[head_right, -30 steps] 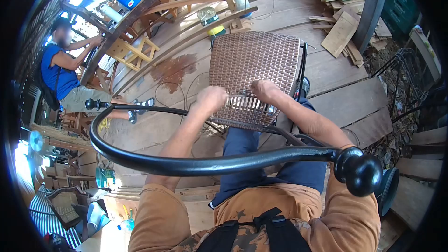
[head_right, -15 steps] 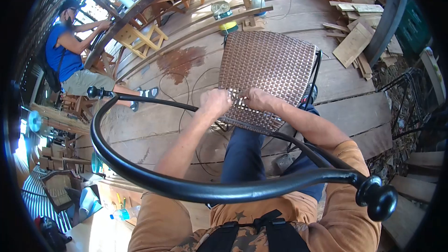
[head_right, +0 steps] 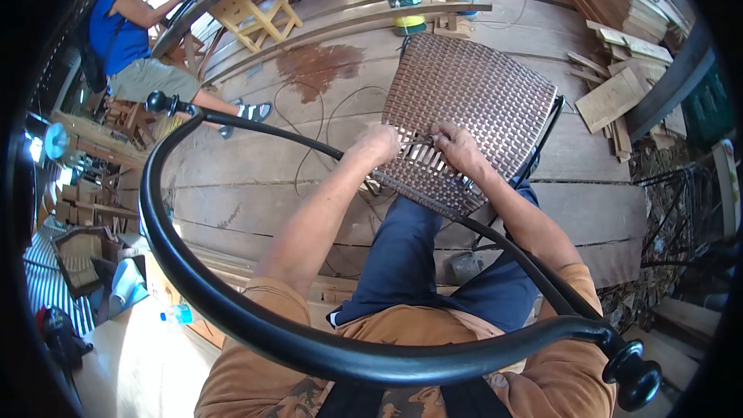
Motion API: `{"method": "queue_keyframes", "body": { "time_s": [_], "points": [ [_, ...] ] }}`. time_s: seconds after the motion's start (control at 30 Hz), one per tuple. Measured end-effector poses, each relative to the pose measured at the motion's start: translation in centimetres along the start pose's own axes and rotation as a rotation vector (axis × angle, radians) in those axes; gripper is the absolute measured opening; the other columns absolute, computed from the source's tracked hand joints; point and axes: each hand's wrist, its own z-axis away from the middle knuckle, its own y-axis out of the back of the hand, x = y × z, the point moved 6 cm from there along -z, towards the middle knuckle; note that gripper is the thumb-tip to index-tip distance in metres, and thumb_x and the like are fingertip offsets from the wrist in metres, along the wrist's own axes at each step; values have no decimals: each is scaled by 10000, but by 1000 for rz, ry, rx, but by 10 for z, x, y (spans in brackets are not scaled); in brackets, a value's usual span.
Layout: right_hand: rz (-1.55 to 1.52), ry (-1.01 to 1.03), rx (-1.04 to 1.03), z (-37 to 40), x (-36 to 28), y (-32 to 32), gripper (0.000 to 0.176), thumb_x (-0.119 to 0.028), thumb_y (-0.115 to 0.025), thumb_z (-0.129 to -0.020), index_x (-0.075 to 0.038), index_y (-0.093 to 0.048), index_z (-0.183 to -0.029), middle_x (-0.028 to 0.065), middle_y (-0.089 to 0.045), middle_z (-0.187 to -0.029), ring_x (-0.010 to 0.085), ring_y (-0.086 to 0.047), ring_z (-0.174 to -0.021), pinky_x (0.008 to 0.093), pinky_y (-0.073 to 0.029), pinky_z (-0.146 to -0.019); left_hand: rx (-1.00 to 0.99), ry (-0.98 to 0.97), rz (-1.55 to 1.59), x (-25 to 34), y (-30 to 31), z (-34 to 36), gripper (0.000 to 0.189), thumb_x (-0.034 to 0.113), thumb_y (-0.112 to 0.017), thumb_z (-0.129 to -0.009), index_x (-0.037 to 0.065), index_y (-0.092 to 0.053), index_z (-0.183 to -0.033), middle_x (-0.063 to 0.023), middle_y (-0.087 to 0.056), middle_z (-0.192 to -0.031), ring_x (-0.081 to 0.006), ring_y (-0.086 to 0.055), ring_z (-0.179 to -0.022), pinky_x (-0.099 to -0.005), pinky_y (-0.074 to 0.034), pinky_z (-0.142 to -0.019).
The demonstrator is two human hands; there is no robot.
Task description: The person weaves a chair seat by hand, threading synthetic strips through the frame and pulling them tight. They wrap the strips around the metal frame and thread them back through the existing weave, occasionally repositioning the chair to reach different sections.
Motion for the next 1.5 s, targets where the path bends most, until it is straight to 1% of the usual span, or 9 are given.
{"method": "queue_keyframes", "body": {
  "time_s": [0.33, 0.57, 0.67, 0.83, 1.0, 1.17, 1.37, 1.47, 1.5],
  "points": [
    [14, -34, -147, 9, -17, -2, 222, -124, -515, -909, 27, -599, -1049, 9, -534, -600, 81, -468, -483, 239, -391, -450, -10, 12, -82, 5, 19, 12, 295, 215, -536, -789, 55, -685, -986, -173, -651, -1030, -298, -616, -1009, -387, -485, -843],
    [797, 326, -184, -6, -16, -30, 319, -150, -460, -853, -47, -609, -1116, 156, -641, -742, 265, -635, -660, 379, -498, -626, -64, 34, -89, 0, 14, 13, 288, 146, -577, -773, 43, -670, -1025, -154, -637, -1093, -279, -605, -1045, -381, -481, -855],
    [1110, 166, -206, -8, -14, -46, 330, -153, -440, -852, -32, -599, -1115, 221, -644, -826, 342, -640, -755, 428, -501, -706, -108, 78, -84, 0, 17, 17, 293, 95, -611, -757, 51, -669, -1041, -142, -638, -1101, -252, -604, -1054, -366, -482, -856],
    [776, 55, -165, -4, -24, -39, 380, -185, -499, -804, -15, -590, -1131, 269, -629, -877, 350, -642, -817, 419, -491, -764, -31, 44, -38, -2, 12, 10, 259, 77, -614, -767, 34, -673, -1015, -150, -642, -1081, -273, -615, -1029, -373, -496, -829],
    [422, -10, -113, 9, -23, -30, 340, -156, -532, -813, 3, -604, -1104, 91, -615, -694, 142, -576, -636, 286, -471, -605, -18, 7, -9, -2, 6, 1, 250, 73, -574, -784, 22, -672, -1008, -187, -632, -1077, -296, -615, -1021, -382, -493, -837],
    [188, 21, -131, 27, -22, -3, 267, -127, -521, -878, -9, -594, -1107, 10, -589, -704, 74, -510, -582, 240, -433, -543, -3, -118, -37, 3, -7, -14, 268, 126, -502, -816, 9, -672, -986, -208, -625, -1070, -328, -610, -1012, -430, -478, -844],
    [-79, 26, 725, 186, 11, 184, 283, -170, -524, -920, 25, -569, -1120, 20, -559, -720, 57, -478, -551, 201, -385, -475, 67, -179, 0, -4, -18, -46, 256, 239, -497, -828, 41, -658, -842, -204, -638, -901, -368, -615, -845, -455, -468, -713],
    [-102, -61, 1141, 366, 70, 231, 242, -159, -499, -892, 20, -596, -1025, 39, -573, -708, 79, -465, -520, 231, -380, -474, 252, -582, -183, -37, -51, -114, 306, 307, -540, -834, 30, -668, -864, -196, -645, -887, -356, -610, -854, -441, -456, -775],
    [-153, -30, 1291, 432, 88, 228, 231, -151, -497, -883, 18, -606, -996, 40, -573, -709, 79, -472, -537, 239, -386, -486, 141, -640, -76, 9, -4, -49, 307, 298, -560, -825, 12, -665, -858, -191, -651, -882, -336, -615, -867, -430, -446, -791]
  ]
}}
